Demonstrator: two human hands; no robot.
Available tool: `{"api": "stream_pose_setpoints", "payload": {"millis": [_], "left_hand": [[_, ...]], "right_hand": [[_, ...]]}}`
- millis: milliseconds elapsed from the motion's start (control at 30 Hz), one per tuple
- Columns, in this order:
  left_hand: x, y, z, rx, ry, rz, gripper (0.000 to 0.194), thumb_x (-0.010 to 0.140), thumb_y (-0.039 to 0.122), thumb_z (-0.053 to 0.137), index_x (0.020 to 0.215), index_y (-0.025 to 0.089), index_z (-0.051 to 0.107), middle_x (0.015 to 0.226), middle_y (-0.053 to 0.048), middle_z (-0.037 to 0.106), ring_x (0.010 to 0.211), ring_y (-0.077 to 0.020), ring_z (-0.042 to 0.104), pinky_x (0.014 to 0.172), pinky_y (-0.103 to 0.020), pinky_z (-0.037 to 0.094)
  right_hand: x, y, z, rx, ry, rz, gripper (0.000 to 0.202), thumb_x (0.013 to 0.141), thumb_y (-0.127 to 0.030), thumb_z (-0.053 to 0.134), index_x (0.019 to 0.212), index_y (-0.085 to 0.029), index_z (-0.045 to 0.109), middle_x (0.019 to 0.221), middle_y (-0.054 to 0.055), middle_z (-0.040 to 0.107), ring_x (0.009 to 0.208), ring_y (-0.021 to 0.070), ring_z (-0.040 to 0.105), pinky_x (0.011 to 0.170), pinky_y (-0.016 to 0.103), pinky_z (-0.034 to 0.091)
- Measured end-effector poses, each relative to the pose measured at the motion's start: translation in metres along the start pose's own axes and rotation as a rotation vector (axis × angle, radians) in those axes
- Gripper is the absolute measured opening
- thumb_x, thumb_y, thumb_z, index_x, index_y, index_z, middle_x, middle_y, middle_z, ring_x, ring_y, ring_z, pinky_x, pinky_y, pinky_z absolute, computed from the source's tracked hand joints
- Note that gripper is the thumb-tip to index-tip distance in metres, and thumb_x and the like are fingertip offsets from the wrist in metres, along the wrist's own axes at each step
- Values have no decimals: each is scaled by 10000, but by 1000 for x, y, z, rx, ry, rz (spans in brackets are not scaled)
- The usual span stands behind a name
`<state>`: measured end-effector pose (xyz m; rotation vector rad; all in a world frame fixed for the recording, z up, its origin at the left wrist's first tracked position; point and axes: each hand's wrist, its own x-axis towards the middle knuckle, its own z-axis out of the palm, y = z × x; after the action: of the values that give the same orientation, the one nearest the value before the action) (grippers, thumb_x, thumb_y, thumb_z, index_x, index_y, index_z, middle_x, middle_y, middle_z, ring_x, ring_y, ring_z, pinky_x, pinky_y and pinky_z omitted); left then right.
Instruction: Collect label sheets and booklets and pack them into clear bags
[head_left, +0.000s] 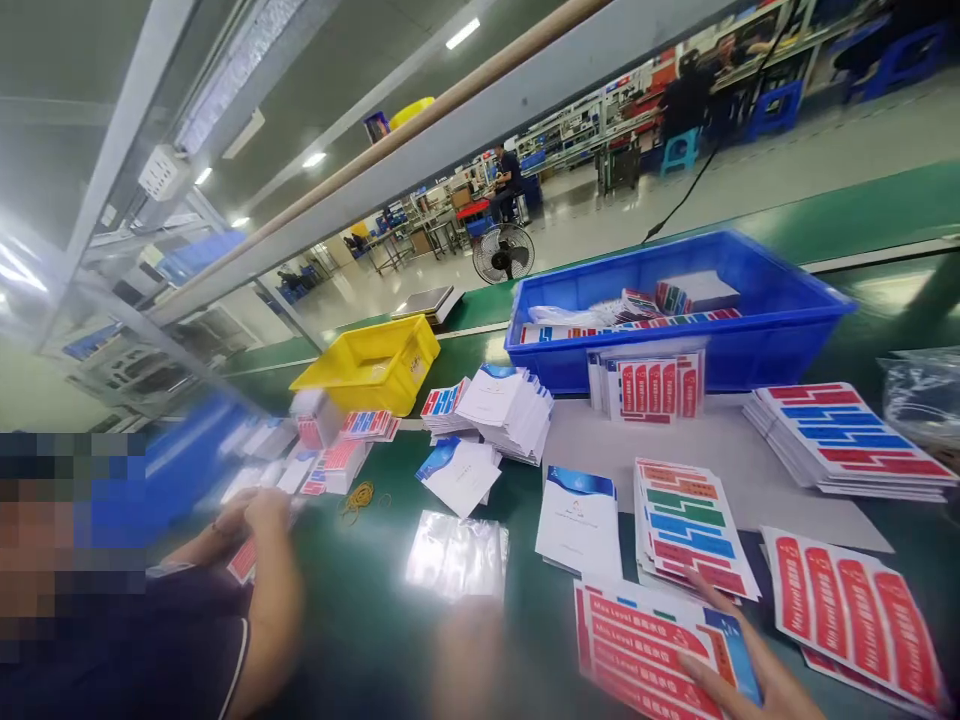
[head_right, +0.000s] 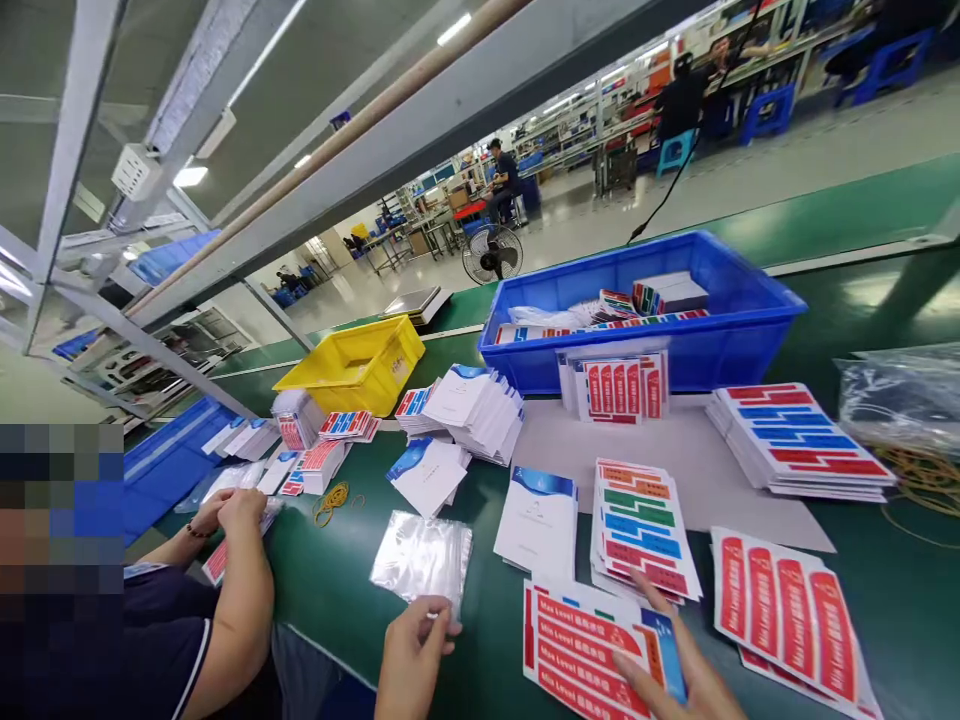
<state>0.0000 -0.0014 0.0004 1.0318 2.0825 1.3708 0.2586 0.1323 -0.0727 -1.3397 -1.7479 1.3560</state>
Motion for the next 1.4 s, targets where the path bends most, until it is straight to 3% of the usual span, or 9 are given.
{"api": "stream_pose_setpoints", "payload": {"millis": [100,167,233,367,467,667,800,1067,1400], "left_hand": [[-2,0,4,-25,-82,-47,102,789,294,602,725,244,663,513,7,607,549,-218,656,447,-277,455],[-5,1,11,-32,-156,-86,132,791,316,608,714,219,654,517,1,605,533,-197,636,450,-266,455],[-10,5,23,-33,-244,-126,179,802,338,604,702,193,633,524,0,590,517,-162,599,470,-251,450],[-19,22,52,5,-469,-121,224,830,329,574,677,167,551,570,23,537,523,-98,490,515,-217,389],[-24,33,70,104,-580,-15,225,835,283,552,650,171,489,607,31,503,558,-91,438,537,-216,333],[-27,37,90,307,-685,92,224,829,201,479,626,191,385,586,42,423,550,-100,384,535,-238,267],[-29,38,94,336,-695,122,230,813,173,485,621,196,360,584,43,422,549,-103,393,531,-238,271],[-38,29,92,388,-568,263,157,897,210,429,871,195,583,790,-28,603,696,-140,564,631,-245,432],[-45,17,93,691,-362,536,194,872,140,465,690,203,489,683,-3,568,670,-154,534,614,-266,399]], "right_hand": [[-5,-13,2,-25,100,-38,848,779,-571,578,1472,-217,241,1472,96,379,1330,337,367,1002,419,479],[-9,-22,3,-12,96,-63,874,790,-573,566,1485,-199,188,1529,94,254,1378,332,272,1075,448,387],[-11,-29,3,41,-27,-62,737,811,-556,557,1427,-210,348,1470,96,383,1328,322,379,1051,428,414],[-17,-39,4,137,-275,-49,394,860,-509,525,1037,-202,699,1048,81,699,984,276,638,873,365,519],[-23,-44,5,153,-306,-54,366,886,-468,496,938,-184,721,880,59,712,754,214,651,730,319,530],[-28,-50,5,125,-402,-137,261,870,-319,497,834,-167,706,768,24,689,711,172,611,692,261,481],[-26,-45,8,101,-387,-102,247,844,-230,461,674,-155,624,640,-8,604,563,122,514,571,227,418],[-27,-44,10,4,-346,-178,204,842,-206,479,673,-165,585,636,-19,606,610,127,532,624,235,383],[-32,-43,19,-55,-387,-225,278,882,-250,427,645,-163,544,598,-19,553,570,117,479,577,234,347]]}}
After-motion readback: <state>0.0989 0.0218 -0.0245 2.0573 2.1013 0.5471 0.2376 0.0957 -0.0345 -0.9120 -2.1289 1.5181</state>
